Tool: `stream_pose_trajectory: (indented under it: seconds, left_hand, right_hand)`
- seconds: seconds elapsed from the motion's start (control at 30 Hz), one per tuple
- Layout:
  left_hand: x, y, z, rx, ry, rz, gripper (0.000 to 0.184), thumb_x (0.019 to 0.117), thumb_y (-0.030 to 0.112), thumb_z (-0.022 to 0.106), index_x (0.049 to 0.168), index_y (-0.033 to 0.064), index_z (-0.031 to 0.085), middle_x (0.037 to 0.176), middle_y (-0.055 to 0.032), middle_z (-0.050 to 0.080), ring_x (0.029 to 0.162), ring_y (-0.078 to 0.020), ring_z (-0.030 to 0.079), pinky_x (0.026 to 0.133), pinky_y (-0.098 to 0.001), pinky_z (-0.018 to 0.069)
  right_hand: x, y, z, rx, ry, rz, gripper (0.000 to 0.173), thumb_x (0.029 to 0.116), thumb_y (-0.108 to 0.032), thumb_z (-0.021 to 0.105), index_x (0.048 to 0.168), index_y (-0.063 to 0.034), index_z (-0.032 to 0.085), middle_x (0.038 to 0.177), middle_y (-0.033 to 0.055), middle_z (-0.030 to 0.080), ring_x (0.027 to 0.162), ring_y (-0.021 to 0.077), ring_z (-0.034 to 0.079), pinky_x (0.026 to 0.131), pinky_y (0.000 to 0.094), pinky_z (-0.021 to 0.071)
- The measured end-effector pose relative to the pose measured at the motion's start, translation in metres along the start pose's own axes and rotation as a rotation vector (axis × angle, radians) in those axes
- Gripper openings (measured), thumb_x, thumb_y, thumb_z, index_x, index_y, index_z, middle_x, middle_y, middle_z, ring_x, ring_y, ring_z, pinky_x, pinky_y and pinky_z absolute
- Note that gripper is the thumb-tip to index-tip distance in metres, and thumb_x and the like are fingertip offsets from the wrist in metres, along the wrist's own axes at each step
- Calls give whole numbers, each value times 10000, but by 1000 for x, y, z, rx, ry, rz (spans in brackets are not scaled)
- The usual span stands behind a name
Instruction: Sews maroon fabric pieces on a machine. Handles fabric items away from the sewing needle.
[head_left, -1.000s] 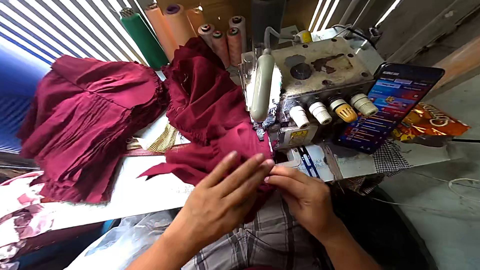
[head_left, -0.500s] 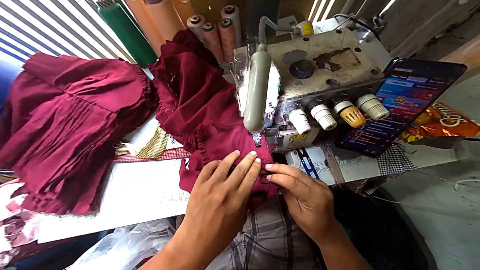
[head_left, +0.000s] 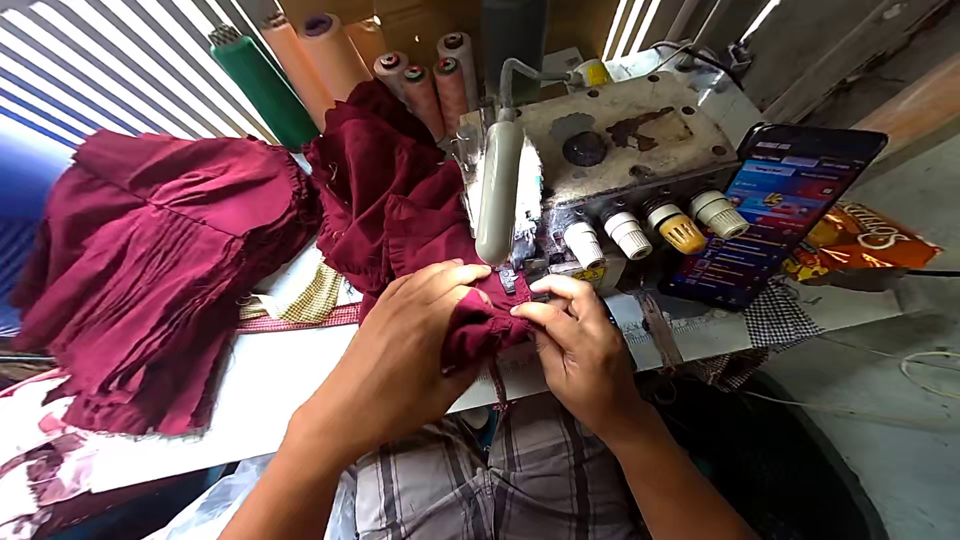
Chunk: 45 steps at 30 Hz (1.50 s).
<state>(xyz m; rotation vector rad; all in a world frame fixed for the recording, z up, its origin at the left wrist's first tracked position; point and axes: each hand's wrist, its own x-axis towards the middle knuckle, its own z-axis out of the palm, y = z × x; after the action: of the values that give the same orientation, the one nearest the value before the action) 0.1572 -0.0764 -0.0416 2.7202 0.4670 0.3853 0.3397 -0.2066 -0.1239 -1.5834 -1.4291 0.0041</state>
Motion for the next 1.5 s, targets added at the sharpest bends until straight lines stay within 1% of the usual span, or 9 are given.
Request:
stream_pose_trajectory:
  seconds: [0.27,0.4,0.63,0.83,1.03,1.2,1.37,1.43,1.5]
  left_hand:
    - [-17,25,-39,-79,352,-48,151,907,311,721,920,166,761,876,94,685,791,24,634,687,-196,540]
    - [-20,44,-41,-165,425,-11,151,926,294,738,912,144,752,867,80,684,795,32,624,698,-156,523]
    - [-19,44,-24,-316,362,68,238,973,224,675,1196,196,754,927,32,698,851,3,625,768,-171,519]
    - [-19,44,-16,-136,612,-135,193,945,310,731,917,130,793,756,71,656,693,53,558,628,-136,441]
    - [-18,46,-7,-211,661,-48,153,950,271,738,967,134,806,817,44,696,782,39,605,715,-128,478]
    - [-23,59,-3,-302,500,156,153,933,257,761,1047,156,772,751,10,599,711,-41,547,656,-184,428]
    - [-22,51,47,227,441,-63,349,892,214,664,1223,113,713,828,-69,628,717,-219,607,590,-341,474]
    - [-30,38,55,341,468,-1,198,947,180,608,1054,143,770,859,-61,642,794,-227,600,663,-344,460]
    - [-37,36,50,353,395,107,162,1021,174,546,1045,134,701,1123,-54,697,1091,-223,621,967,-364,444]
  right_hand:
    - [48,-17,-31,41,-321,-32,133,966,-190,664,1037,-122,753,1086,27,688,930,105,681,763,289,592]
    - [65,-29,-44,214,-411,-25,94,958,-200,678,994,-154,752,891,-39,682,704,13,618,626,188,540]
    - [67,-25,-45,188,-328,-94,100,938,-196,681,948,-179,780,870,-69,696,766,-2,637,660,187,537]
    - [52,-17,-38,271,-341,-58,148,961,-266,693,953,-155,791,889,-61,723,839,-15,656,744,173,544]
    - [38,-12,-34,250,-275,-11,144,948,-271,701,960,-155,786,899,-48,720,817,-14,646,731,152,530]
    - [34,-17,-38,232,-206,-115,173,988,-163,620,970,-148,791,915,-13,733,870,32,676,750,200,552]
    - [5,-11,-36,248,-74,-158,139,983,-108,662,987,-104,801,1009,39,772,978,84,724,852,236,601]
    - [-14,0,-26,289,-54,-137,130,979,-99,673,995,-98,802,1059,49,777,1031,99,728,902,244,604]
    - [-32,8,-17,302,-50,-114,144,992,-100,664,1030,-87,802,1115,68,777,1077,118,728,942,255,597]
